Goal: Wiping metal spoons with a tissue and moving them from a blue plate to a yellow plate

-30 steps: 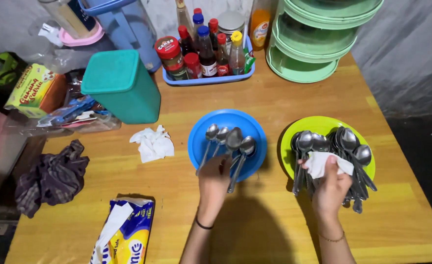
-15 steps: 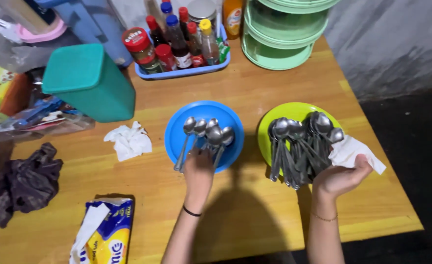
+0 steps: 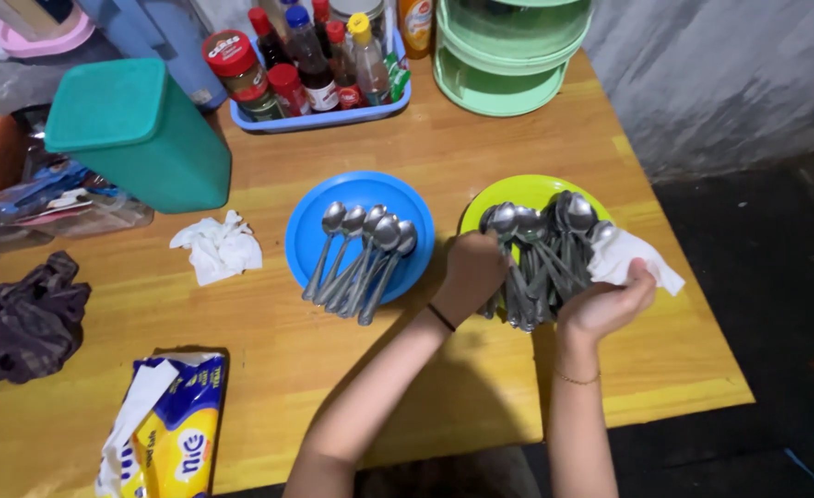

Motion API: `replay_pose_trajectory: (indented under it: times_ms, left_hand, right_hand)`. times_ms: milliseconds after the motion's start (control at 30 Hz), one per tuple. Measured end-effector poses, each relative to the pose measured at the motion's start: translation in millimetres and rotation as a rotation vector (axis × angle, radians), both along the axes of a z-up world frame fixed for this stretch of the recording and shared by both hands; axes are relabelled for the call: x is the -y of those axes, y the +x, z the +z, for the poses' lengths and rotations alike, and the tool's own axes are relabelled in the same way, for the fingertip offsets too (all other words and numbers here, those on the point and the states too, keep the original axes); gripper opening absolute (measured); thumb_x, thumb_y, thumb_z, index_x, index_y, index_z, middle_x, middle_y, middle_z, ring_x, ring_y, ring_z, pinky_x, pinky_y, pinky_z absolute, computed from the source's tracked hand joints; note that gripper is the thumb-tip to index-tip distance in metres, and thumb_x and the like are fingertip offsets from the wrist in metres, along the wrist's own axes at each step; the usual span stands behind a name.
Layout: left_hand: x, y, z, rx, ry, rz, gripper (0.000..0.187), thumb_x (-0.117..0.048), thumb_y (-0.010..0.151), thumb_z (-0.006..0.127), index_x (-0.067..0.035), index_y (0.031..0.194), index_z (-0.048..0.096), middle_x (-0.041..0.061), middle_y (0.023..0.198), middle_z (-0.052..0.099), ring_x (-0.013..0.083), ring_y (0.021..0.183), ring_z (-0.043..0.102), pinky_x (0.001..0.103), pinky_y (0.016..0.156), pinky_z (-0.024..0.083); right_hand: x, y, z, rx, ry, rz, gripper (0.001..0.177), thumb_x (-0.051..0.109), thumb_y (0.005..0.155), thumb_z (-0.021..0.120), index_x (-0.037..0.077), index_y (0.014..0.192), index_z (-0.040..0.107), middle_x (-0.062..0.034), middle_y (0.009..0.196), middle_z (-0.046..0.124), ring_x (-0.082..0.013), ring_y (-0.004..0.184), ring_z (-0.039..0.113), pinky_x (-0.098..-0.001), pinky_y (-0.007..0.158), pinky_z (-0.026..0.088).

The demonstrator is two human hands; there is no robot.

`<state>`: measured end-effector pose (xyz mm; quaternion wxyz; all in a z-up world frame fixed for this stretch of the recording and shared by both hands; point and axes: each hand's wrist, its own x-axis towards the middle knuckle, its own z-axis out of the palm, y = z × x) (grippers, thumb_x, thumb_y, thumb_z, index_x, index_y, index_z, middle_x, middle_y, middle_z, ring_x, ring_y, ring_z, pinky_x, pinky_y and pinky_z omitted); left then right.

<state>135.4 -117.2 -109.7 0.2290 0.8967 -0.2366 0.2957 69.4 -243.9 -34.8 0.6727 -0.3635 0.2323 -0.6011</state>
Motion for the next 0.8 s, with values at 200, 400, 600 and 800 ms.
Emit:
replay_pose_trajectory:
  times_ms: [200,400,600,800]
  left_hand:
    - [2,14,-9,-0.345,-0.369,-0.102,0.055,-0.02,0.07,0.086,-0.009,0.056,0.034,0.0,0.045,0.029,0.0215,0.037,0.044,0.028,0.041,0.034]
    - [-8,19,-4,-0.432,-0.326,-0.118,0.048,-0.016,0.07,0.085,-0.009,0.057,0.04,0.003,0.046,0.033,0.0219,0.039,0.045,0.031,0.048,0.043]
    - [0,34,-46,-0.486,-0.294,-0.084,0.039,-0.014,0.079,0.075,-0.005,0.057,0.044,0.013,0.048,0.044,0.0389,0.051,0.059,0.041,0.053,0.046]
    - [-13,4,9,-0.444,-0.386,-0.151,0.028,-0.028,0.093,0.051,-0.005,0.089,0.067,0.025,0.065,0.063,0.0486,0.074,0.066,0.057,0.071,0.052]
  right_hand:
    - [-24,-7,29,-0.012,0.029,0.019,0.027,0.004,0.092,0.067,-0.01,0.113,0.059,-0.0199,0.122,0.041,-0.0309,0.126,0.037,-0.0503,0.119,0.019]
    - [-27,-2,34,0.027,0.017,0.112,0.024,0.009,0.093,0.071,-0.004,0.107,0.058,-0.0094,0.108,0.049,-0.0205,0.109,0.047,-0.0434,0.11,0.036]
    - [-14,-16,36,-0.154,-0.286,0.214,0.033,0.003,0.093,0.082,0.002,0.12,0.063,-0.004,0.104,0.064,-0.0086,0.1,0.061,-0.0263,0.094,0.054]
    - [-12,-14,32,-0.182,-0.273,0.236,0.023,0.007,0.093,0.084,0.005,0.108,0.068,-0.0049,0.096,0.068,-0.0076,0.093,0.064,-0.0251,0.089,0.057]
